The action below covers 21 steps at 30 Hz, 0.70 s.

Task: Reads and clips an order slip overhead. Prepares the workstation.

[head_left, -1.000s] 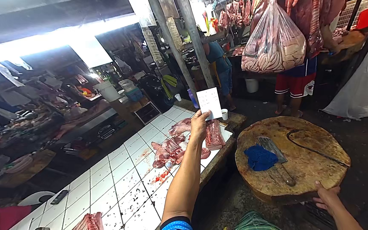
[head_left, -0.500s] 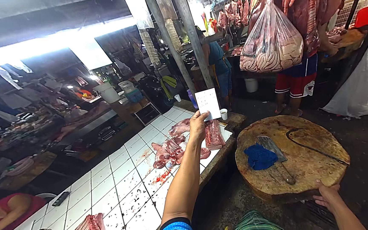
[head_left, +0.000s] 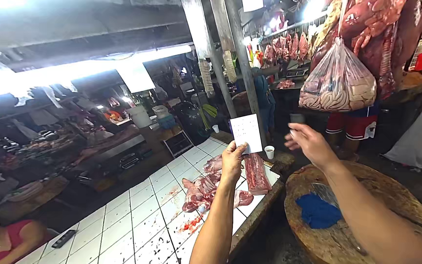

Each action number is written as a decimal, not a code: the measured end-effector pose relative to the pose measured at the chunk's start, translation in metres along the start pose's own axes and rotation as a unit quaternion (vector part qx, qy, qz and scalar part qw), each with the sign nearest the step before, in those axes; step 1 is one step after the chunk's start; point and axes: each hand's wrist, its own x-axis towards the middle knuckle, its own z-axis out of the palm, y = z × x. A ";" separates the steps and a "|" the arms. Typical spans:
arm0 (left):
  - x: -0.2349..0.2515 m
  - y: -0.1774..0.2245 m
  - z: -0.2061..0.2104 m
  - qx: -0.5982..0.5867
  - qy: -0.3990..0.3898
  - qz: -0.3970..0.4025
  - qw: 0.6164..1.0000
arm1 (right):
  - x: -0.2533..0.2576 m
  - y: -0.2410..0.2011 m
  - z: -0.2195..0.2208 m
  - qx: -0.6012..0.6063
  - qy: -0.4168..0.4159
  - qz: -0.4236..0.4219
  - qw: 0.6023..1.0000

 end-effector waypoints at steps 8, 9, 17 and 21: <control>0.031 0.050 -0.071 0.048 0.006 0.052 0.997 | 0.126 -0.062 0.139 0.089 -0.108 -0.065 0.988; 0.031 0.052 -0.081 0.038 0.004 0.047 0.998 | 0.130 -0.062 0.155 0.103 -0.095 -0.073 0.987; 0.089 0.143 -0.141 0.134 -0.026 0.154 0.979 | 0.191 -0.128 0.207 0.094 -0.066 -0.187 0.976; 0.136 0.236 -0.137 0.171 -0.029 0.182 0.968 | 0.250 -0.186 0.210 0.096 -0.078 -0.264 0.957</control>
